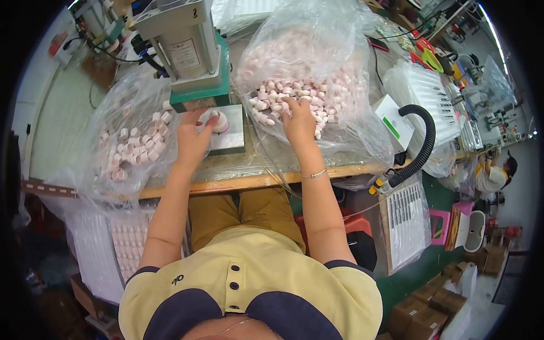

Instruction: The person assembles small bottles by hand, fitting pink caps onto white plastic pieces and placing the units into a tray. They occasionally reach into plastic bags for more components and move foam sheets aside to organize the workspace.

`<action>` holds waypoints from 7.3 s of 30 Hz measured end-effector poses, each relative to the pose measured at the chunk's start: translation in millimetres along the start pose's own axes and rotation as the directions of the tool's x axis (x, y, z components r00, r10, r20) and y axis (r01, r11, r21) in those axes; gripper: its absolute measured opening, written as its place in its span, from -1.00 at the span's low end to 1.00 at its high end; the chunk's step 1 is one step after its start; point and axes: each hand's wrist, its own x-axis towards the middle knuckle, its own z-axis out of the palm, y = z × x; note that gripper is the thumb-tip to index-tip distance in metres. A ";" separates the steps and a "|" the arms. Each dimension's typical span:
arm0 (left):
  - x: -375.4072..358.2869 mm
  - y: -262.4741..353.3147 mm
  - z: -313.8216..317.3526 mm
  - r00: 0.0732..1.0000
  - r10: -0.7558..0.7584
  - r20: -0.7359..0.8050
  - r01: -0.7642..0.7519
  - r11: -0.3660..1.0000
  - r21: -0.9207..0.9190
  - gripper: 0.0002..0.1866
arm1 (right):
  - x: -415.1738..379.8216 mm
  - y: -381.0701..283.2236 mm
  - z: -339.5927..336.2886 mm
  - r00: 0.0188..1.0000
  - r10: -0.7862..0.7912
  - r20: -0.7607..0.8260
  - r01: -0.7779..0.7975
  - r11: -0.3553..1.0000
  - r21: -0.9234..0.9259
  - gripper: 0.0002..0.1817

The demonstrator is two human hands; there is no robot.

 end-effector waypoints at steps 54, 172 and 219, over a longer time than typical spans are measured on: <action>-39.8 -10.6 -34.3 0.676 -0.189 0.713 0.723 0.356 -0.591 -0.68 | -48.6 -107.9 -2.3 0.855 -0.510 0.091 0.380 0.737 0.558 -0.72; -35.8 -102.6 -105.8 0.959 -0.280 0.037 0.238 0.872 0.428 -0.70 | 20.7 -12.0 33.1 0.966 -0.031 0.257 0.053 0.996 -0.079 -0.71; -9.7 -10.9 7.9 0.998 -0.063 -0.024 0.065 0.995 0.076 -0.41 | -19.0 -86.0 14.6 0.934 0.115 0.339 -0.316 0.709 0.631 -0.70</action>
